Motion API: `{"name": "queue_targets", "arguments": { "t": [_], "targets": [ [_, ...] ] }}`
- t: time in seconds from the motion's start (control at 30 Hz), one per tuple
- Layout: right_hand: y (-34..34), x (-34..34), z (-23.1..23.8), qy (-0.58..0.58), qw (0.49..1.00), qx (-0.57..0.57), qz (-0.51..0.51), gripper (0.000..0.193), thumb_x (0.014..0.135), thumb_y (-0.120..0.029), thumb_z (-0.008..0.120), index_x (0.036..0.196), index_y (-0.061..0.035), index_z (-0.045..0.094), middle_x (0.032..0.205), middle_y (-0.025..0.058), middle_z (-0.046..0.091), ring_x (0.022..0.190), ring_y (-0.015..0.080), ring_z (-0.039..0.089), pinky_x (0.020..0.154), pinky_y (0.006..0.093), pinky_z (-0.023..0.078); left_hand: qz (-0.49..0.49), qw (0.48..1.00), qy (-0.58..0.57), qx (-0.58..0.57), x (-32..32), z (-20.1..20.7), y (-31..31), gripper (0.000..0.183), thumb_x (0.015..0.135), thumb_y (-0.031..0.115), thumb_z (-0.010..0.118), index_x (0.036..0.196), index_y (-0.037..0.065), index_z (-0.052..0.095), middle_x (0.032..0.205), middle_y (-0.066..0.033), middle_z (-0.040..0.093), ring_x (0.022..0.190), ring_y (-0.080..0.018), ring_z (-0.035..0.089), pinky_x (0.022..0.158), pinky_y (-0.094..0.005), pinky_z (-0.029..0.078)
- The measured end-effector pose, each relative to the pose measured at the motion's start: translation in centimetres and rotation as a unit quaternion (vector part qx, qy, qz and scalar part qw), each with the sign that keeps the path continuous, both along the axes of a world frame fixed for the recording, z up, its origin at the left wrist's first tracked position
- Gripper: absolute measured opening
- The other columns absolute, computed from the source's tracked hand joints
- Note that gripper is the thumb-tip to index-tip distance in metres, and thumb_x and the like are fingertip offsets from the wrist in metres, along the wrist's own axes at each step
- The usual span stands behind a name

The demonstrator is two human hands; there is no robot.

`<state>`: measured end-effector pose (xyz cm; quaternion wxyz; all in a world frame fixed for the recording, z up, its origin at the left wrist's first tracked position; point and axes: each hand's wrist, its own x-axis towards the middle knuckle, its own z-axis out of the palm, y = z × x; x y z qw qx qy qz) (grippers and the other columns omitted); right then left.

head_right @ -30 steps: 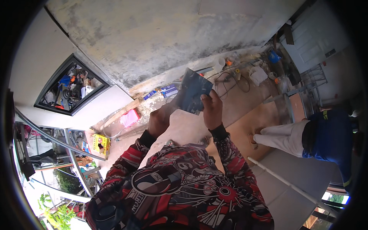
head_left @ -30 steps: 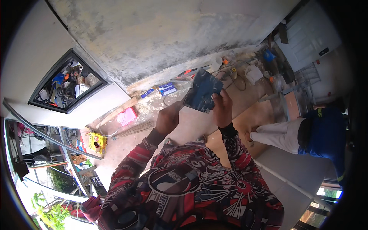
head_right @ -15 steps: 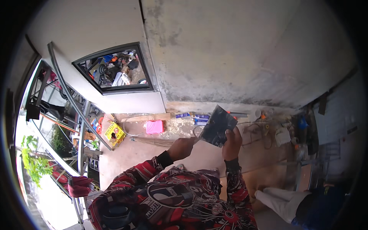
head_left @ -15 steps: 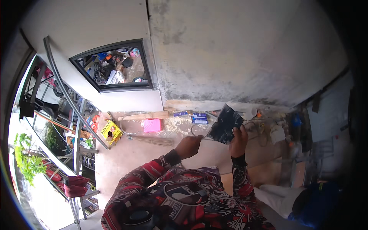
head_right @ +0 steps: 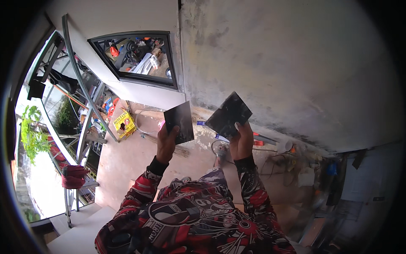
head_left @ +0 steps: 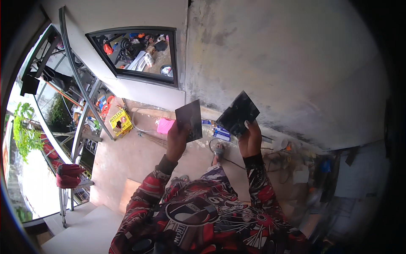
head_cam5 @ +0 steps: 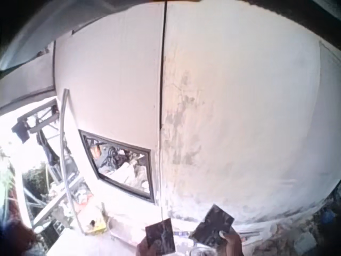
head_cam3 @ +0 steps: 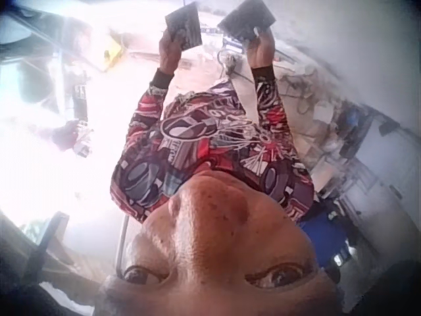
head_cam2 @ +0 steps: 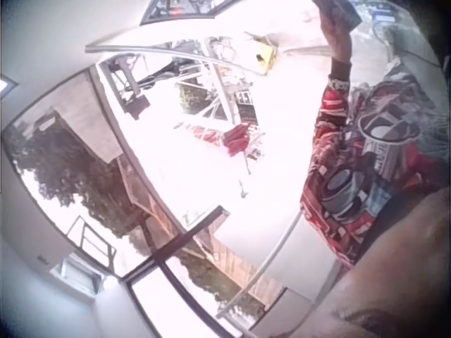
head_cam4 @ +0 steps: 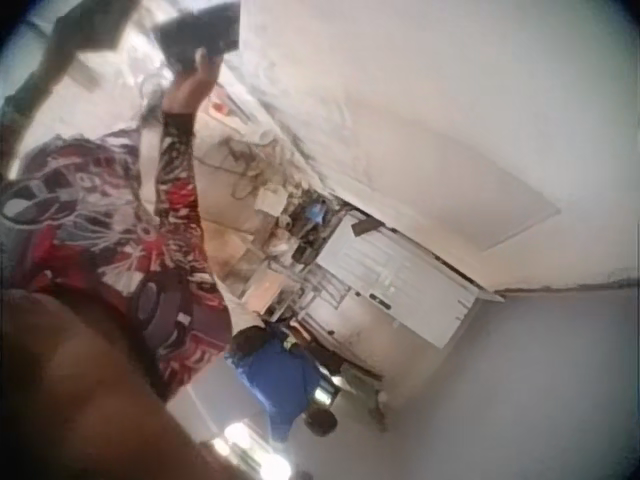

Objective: The person applies filler paste onto the wall seams using two scrapers, scraping and smoothing the compound along the edges repeatedly.

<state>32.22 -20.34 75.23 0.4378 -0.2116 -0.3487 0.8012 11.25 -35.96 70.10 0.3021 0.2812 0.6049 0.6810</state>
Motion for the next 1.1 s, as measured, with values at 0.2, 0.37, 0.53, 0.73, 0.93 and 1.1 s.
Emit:
{"name": "queue_targets", "arguments": {
  "t": [0.2,0.37,0.53,0.73,0.93,1.1],
  "targets": [
    [10.1,-4.2,1.2,-0.221,0.931,0.284,0.054,0.042,0.096,-0.002,0.052,0.138,0.0019,0.051,0.123,0.0099,0.064,0.112,0.0181,0.064,0.093,0.0343,0.055,0.107,0.962,0.250,-0.020,0.5,5.4,6.4,0.019,0.096,0.007,0.058,0.113,-0.002,0.060,0.096,-0.0185,0.065,0.085,-0.0346,0.065,0.076,-0.0384,0.052],
    [16.2,-5.9,4.1,-0.180,0.951,0.206,0.141,0.042,0.096,-0.001,0.052,0.138,0.0038,0.051,0.121,0.0097,0.065,0.109,0.0150,0.063,0.091,0.0327,0.054,0.130,0.943,0.300,-0.065,-2.4,6.5,11.4,0.021,0.097,0.007,0.063,0.116,-0.002,0.067,0.095,-0.0146,0.073,0.089,-0.0202,0.072,0.080,-0.0330,0.055],
    [19.1,-6.3,4.7,-0.148,0.968,0.106,0.171,0.037,0.096,-0.008,0.053,0.131,0.0005,0.058,0.108,0.0010,0.066,0.086,0.0059,0.059,0.067,0.0215,0.047,0.113,0.876,0.452,-0.122,-15.8,13.3,11.6,0.021,0.096,0.014,0.067,0.113,0.002,0.070,0.097,-0.0127,0.076,0.089,-0.0195,0.074,0.079,-0.0326,0.056],
    [23.0,-3.3,0.8,-0.172,0.967,0.093,0.164,0.042,0.095,-0.008,0.053,0.135,0.0031,0.055,0.119,0.0075,0.065,0.107,0.0139,0.061,0.092,0.0291,0.048,0.117,0.766,0.626,-0.088,-29.8,26.0,17.1,0.031,0.096,0.027,0.071,0.116,0.004,0.070,0.102,-0.0110,0.076,0.094,-0.0195,0.073,0.086,-0.0338,0.054],
    [21.4,-1.2,-0.8,-0.164,0.982,0.064,0.061,0.046,0.095,-0.005,0.052,0.140,0.0036,0.049,0.131,0.0119,0.061,0.116,0.0207,0.062,0.100,0.0368,0.052,0.029,0.716,0.690,-0.100,-33.4,28.6,19.7,0.026,0.097,0.025,0.070,0.113,0.005,0.070,0.104,-0.0100,0.075,0.097,-0.0241,0.072,0.089,-0.0347,0.054],
    [18.7,-2.0,-1.4,-0.152,0.988,0.036,0.003,0.039,0.095,-0.008,0.055,0.133,0.0039,0.055,0.124,0.0097,0.064,0.115,0.0186,0.061,0.101,0.0354,0.048,0.016,0.680,0.732,-0.041,-33.5,26.1,21.8,0.025,0.096,0.025,0.071,0.112,0.006,0.071,0.109,-0.0117,0.074,0.098,-0.0292,0.072,0.088,-0.0376,0.055]
  ]
}}
